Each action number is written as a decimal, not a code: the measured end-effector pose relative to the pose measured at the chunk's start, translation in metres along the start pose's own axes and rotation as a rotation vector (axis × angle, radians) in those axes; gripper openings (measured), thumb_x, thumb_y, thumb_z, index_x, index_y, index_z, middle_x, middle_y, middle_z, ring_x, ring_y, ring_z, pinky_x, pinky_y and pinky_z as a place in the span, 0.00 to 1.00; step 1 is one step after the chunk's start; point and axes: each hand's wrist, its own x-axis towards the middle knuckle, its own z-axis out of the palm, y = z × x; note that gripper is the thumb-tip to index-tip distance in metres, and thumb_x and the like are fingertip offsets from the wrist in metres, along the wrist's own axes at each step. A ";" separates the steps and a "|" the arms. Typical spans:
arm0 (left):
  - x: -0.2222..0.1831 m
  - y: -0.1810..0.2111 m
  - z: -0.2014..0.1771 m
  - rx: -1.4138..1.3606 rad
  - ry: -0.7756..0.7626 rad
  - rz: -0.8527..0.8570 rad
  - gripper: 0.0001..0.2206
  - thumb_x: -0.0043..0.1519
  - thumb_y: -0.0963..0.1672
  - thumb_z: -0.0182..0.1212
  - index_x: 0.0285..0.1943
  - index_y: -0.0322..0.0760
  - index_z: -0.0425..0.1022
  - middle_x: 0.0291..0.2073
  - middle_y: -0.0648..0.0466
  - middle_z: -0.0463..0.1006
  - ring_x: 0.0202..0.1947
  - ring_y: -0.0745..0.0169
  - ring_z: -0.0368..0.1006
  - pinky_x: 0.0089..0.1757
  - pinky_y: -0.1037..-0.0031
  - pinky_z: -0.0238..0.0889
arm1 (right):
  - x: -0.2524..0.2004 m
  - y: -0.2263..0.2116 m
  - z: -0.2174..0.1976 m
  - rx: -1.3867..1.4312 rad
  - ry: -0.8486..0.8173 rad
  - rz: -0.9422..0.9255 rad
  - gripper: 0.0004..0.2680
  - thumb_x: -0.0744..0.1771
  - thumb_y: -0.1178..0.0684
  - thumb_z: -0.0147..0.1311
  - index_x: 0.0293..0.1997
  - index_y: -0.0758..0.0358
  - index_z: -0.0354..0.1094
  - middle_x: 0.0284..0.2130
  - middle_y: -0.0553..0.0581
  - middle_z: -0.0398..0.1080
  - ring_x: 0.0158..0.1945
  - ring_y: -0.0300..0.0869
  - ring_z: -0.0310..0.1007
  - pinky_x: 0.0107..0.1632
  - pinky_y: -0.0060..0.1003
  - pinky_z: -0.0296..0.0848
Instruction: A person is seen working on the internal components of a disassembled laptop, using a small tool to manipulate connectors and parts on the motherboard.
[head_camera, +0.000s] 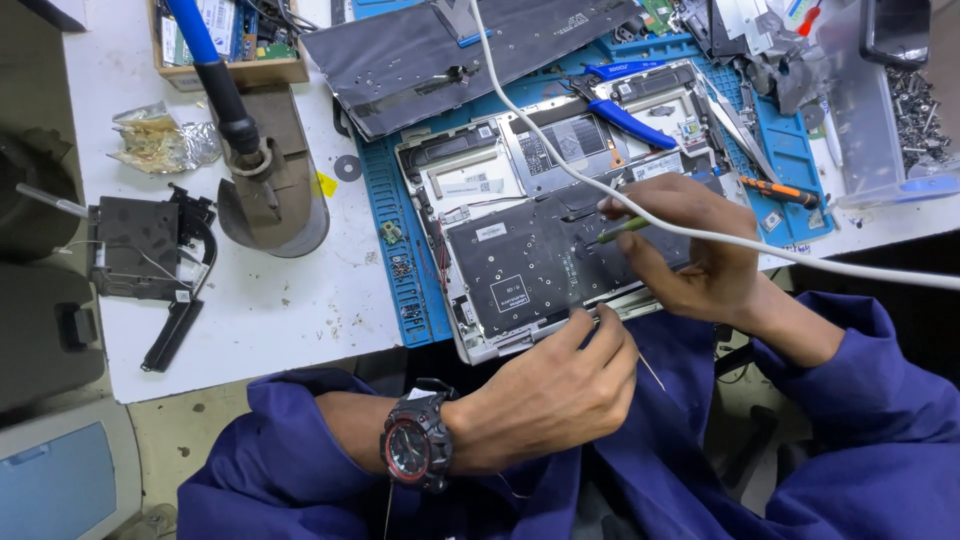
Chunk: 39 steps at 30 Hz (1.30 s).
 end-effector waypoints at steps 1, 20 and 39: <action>0.000 0.000 0.000 -0.003 -0.002 -0.002 0.12 0.67 0.43 0.51 0.41 0.37 0.82 0.43 0.45 0.81 0.48 0.47 0.76 0.48 0.65 0.67 | -0.002 0.000 0.001 0.002 -0.002 0.002 0.07 0.70 0.63 0.51 0.53 0.73 0.65 0.44 0.66 0.76 0.48 0.56 0.80 0.51 0.44 0.79; 0.000 0.009 0.009 0.023 0.048 -0.048 0.11 0.66 0.42 0.53 0.39 0.36 0.82 0.40 0.46 0.81 0.46 0.46 0.76 0.45 0.64 0.66 | -0.016 0.006 0.009 0.036 0.037 0.068 0.11 0.67 0.69 0.61 0.54 0.75 0.64 0.38 0.66 0.77 0.42 0.50 0.82 0.49 0.39 0.81; -0.007 0.029 0.025 0.086 0.114 -0.072 0.09 0.62 0.37 0.57 0.28 0.38 0.73 0.24 0.50 0.75 0.24 0.60 0.66 0.32 0.72 0.52 | 0.044 -0.043 0.055 0.360 -0.339 0.089 0.07 0.67 0.59 0.55 0.47 0.69 0.72 0.40 0.60 0.79 0.44 0.49 0.82 0.49 0.37 0.82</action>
